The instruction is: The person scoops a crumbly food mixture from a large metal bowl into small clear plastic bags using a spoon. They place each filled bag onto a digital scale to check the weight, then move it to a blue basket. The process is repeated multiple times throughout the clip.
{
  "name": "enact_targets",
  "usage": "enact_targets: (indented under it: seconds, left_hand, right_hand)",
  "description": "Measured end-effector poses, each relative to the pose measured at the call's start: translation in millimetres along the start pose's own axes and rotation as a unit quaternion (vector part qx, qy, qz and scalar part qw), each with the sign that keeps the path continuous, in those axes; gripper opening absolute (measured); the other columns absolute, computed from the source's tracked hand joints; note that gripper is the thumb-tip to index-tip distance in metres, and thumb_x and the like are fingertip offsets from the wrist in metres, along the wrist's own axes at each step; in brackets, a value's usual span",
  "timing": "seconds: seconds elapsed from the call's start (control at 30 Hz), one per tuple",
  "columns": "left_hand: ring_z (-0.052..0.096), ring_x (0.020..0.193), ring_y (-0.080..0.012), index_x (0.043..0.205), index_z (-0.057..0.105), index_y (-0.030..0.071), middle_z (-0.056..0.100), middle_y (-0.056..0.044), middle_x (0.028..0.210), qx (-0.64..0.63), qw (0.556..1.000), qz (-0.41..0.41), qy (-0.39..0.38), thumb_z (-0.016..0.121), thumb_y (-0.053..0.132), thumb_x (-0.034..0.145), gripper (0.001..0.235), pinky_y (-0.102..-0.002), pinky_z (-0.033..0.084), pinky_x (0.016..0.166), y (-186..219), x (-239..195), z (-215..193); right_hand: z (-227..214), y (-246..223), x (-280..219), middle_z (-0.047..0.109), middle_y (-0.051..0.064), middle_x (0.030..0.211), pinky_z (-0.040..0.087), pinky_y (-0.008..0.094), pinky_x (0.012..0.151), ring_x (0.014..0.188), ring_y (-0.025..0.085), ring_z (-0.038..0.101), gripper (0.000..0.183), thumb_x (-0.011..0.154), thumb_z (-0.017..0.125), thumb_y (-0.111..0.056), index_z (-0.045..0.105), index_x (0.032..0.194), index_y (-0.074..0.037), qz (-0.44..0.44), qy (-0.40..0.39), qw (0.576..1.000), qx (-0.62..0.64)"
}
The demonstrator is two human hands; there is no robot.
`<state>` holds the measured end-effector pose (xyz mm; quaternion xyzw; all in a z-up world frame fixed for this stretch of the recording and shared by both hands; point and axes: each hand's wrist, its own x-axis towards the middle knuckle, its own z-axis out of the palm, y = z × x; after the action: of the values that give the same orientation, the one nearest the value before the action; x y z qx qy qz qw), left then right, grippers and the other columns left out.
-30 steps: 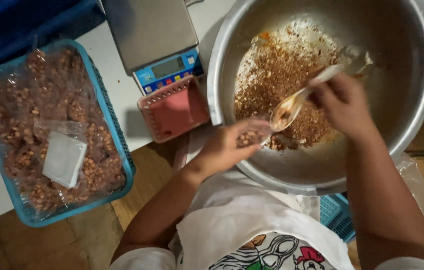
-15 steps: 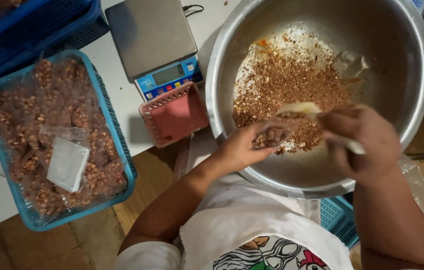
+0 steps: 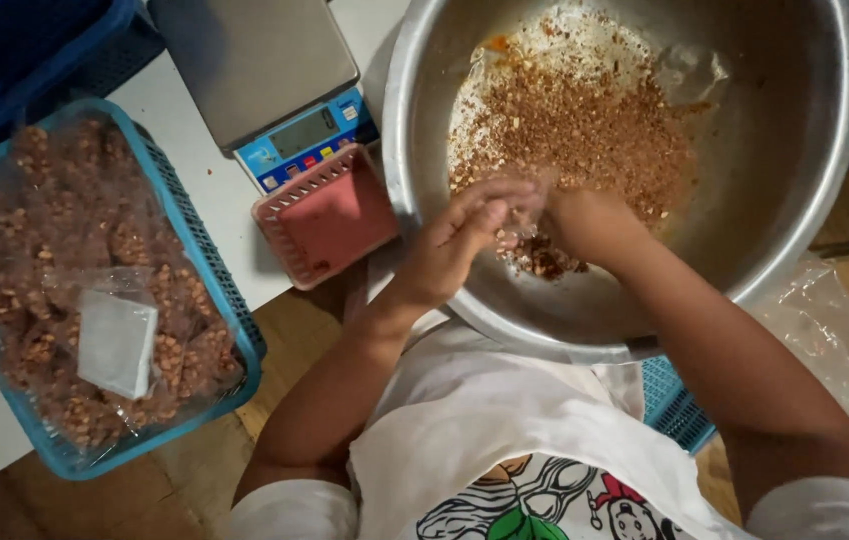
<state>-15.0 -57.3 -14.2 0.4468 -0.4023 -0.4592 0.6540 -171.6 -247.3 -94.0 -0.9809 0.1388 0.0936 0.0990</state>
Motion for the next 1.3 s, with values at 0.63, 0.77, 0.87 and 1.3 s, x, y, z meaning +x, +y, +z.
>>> enact_targets:
  seconds: [0.63, 0.77, 0.87, 1.3]
  left_hand:
    - [0.069, 0.114, -0.0221, 0.144, 0.045, 0.000, 0.066, -0.022, 0.133, -0.115, 0.985, 0.025, 0.124, 0.078, 0.000, 0.092, 0.062, -0.033, 0.059, 0.096, 14.1, -24.1, -14.9]
    - [0.071, 0.108, -0.0208, 0.144, 0.046, -0.004, 0.068, -0.023, 0.129, -0.089, 0.984, -0.006, 0.155, 0.073, 0.002, 0.095, 0.057, -0.030, 0.065, 0.088, 17.8, -25.0, -14.1]
    - [0.071, 0.108, -0.0207, 0.142, 0.049, -0.004, 0.069, -0.024, 0.126, -0.049, 0.987, 0.002, 0.155, 0.076, 0.000, 0.092, 0.056, -0.032, 0.064, 0.091, 15.6, -25.1, -15.4]
    - [0.067, 0.114, -0.0226, 0.150, 0.046, 0.006, 0.070, -0.024, 0.126, 0.004, 0.985, -0.003, 0.175, 0.083, 0.005, 0.087, 0.074, -0.037, 0.056, 0.103, 23.7, -34.2, -8.1]
  right_hand:
    - [-6.0, -61.8, 64.3, 0.072, 0.030, 0.078, 0.057, 0.062, 0.076, 0.083, 0.052, 0.071, 0.036, 0.087, 0.061, -0.031, 0.073, 0.082, 0.003, -0.098, -0.131, 0.968, 0.188]
    - [-4.5, -69.0, 60.8, 0.075, 0.023, 0.079, 0.059, 0.059, 0.071, 0.080, 0.047, 0.074, 0.039, 0.088, 0.055, -0.033, 0.075, 0.083, 0.000, -0.058, -0.143, 0.978, 0.141]
    - [-18.4, -69.1, 52.5, 0.075, 0.021, 0.077, 0.060, 0.057, 0.070, 0.078, 0.044, 0.075, 0.036, 0.087, 0.056, -0.033, 0.075, 0.081, -0.002, -0.029, -0.149, 0.980, 0.126]
    - [5.7, -47.3, 39.8, 0.069, 0.018, 0.067, 0.057, 0.055, 0.057, 0.063, 0.042, 0.070, 0.026, 0.089, 0.055, -0.022, 0.069, 0.080, -0.002, -0.135, -0.011, 0.990, 0.028]
